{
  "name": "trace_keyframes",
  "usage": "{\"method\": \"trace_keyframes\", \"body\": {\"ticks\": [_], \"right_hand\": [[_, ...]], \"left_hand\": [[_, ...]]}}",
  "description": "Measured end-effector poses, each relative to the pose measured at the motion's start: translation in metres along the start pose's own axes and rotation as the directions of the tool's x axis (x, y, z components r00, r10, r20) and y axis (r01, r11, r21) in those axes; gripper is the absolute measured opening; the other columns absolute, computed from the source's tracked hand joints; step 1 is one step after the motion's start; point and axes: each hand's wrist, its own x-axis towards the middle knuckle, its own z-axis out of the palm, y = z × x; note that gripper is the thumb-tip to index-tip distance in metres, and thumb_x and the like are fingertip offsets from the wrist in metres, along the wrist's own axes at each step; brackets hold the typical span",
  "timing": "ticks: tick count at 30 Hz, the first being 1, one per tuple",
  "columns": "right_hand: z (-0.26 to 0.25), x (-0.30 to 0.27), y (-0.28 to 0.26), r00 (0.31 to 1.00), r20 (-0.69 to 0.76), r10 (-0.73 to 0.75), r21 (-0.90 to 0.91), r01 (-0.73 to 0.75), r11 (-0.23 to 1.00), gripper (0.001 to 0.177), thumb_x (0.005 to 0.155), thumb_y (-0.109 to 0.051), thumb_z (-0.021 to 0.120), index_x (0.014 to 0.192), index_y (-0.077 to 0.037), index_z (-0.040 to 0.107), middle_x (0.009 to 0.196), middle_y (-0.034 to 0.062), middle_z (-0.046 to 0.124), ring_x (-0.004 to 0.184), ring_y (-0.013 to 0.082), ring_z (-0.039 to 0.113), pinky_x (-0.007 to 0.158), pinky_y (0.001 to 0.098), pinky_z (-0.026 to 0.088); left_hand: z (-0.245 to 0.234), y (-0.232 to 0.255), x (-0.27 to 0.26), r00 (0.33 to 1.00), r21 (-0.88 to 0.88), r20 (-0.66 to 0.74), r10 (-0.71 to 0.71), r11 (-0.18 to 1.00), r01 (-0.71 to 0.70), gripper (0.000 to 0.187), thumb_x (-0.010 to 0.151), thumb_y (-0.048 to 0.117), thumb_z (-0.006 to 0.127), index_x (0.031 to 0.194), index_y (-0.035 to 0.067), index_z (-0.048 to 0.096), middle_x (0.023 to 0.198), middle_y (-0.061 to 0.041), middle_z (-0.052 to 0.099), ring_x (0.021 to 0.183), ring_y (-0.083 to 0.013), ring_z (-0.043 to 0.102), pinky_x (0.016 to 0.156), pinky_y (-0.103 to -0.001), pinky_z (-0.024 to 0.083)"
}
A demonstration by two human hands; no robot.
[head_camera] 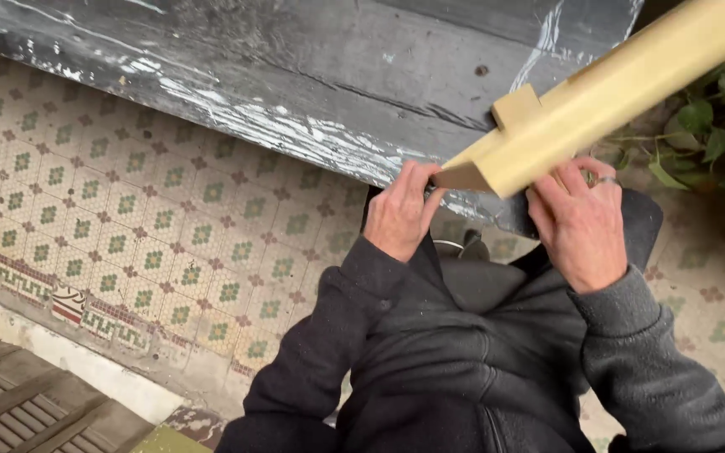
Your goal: Sanding the surfaces and edges of a wooden picture frame using a sanding block.
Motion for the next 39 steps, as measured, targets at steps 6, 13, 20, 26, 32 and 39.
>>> {"method": "trace_keyframes", "body": {"ticks": [6,13,20,26,32,39], "right_hand": [[0.009,0.009,-0.020,0.999,0.026,0.022,0.020,-0.023,1.000,0.057,0.090,-0.004,0.071,0.146,-0.010,0.061,0.152,0.0082,0.058,0.118,0.0364,0.054,0.100,0.0457,0.044],[0.010,-0.003,-0.007,0.999,0.054,-0.010,0.022,0.008,1.000,0.059,0.088,-0.006,0.073,0.145,-0.014,0.061,0.154,0.0072,0.057,0.121,0.0335,0.053,0.101,0.0453,0.043],[0.013,0.000,-0.015,0.980,0.039,-0.195,0.123,0.189,0.974,0.064,0.077,-0.010,0.075,0.140,-0.011,0.061,0.146,0.0082,0.059,0.114,0.0384,0.056,0.100,0.0485,0.046],[0.008,0.003,-0.022,1.000,0.011,-0.026,0.100,0.025,0.995,0.062,0.084,-0.003,0.073,0.144,-0.011,0.063,0.154,0.0103,0.059,0.112,0.0384,0.057,0.099,0.0485,0.046],[0.013,-0.005,-0.019,1.000,0.009,0.003,0.007,-0.003,1.000,0.052,0.086,-0.009,0.078,0.136,-0.013,0.066,0.145,0.0087,0.062,0.116,0.0377,0.056,0.099,0.0456,0.046],[0.010,-0.003,-0.013,0.997,0.046,-0.064,0.135,0.057,0.989,0.054,0.080,-0.008,0.078,0.133,-0.013,0.069,0.144,0.0097,0.063,0.113,0.0356,0.058,0.092,0.0448,0.047]], "left_hand": [[0.003,0.003,-0.001,0.995,0.044,0.047,-0.082,0.996,0.080,0.028,0.101,0.015,0.068,0.121,0.008,0.051,0.103,-0.012,0.055,0.082,-0.0305,0.071,0.068,-0.040,0.059],[0.004,0.008,-0.002,0.997,0.067,0.009,-0.073,0.995,0.072,0.029,0.099,0.015,0.064,0.121,0.006,0.048,0.107,-0.014,0.054,0.088,-0.0364,0.068,0.067,-0.045,0.056],[0.003,0.007,0.003,0.992,0.071,0.020,-0.127,0.990,0.125,0.024,0.103,0.014,0.063,0.122,0.009,0.050,0.105,-0.012,0.054,0.090,-0.0337,0.070,0.070,-0.043,0.057],[0.017,0.011,0.007,0.999,0.146,-0.027,-0.040,0.988,0.043,0.034,0.101,0.019,0.064,0.126,0.004,0.047,0.109,-0.016,0.055,0.088,-0.0359,0.068,0.068,-0.045,0.056],[0.011,0.011,-0.011,0.982,0.151,0.083,-0.171,0.976,0.157,0.029,0.103,0.021,0.063,0.118,0.005,0.046,0.105,-0.014,0.054,0.082,-0.0350,0.069,0.066,-0.046,0.057],[0.014,0.005,-0.008,0.985,0.189,0.029,-0.168,0.969,0.160,0.027,0.102,0.020,0.064,0.115,0.005,0.046,0.104,-0.016,0.055,0.083,-0.0374,0.068,0.065,-0.047,0.056]]}}
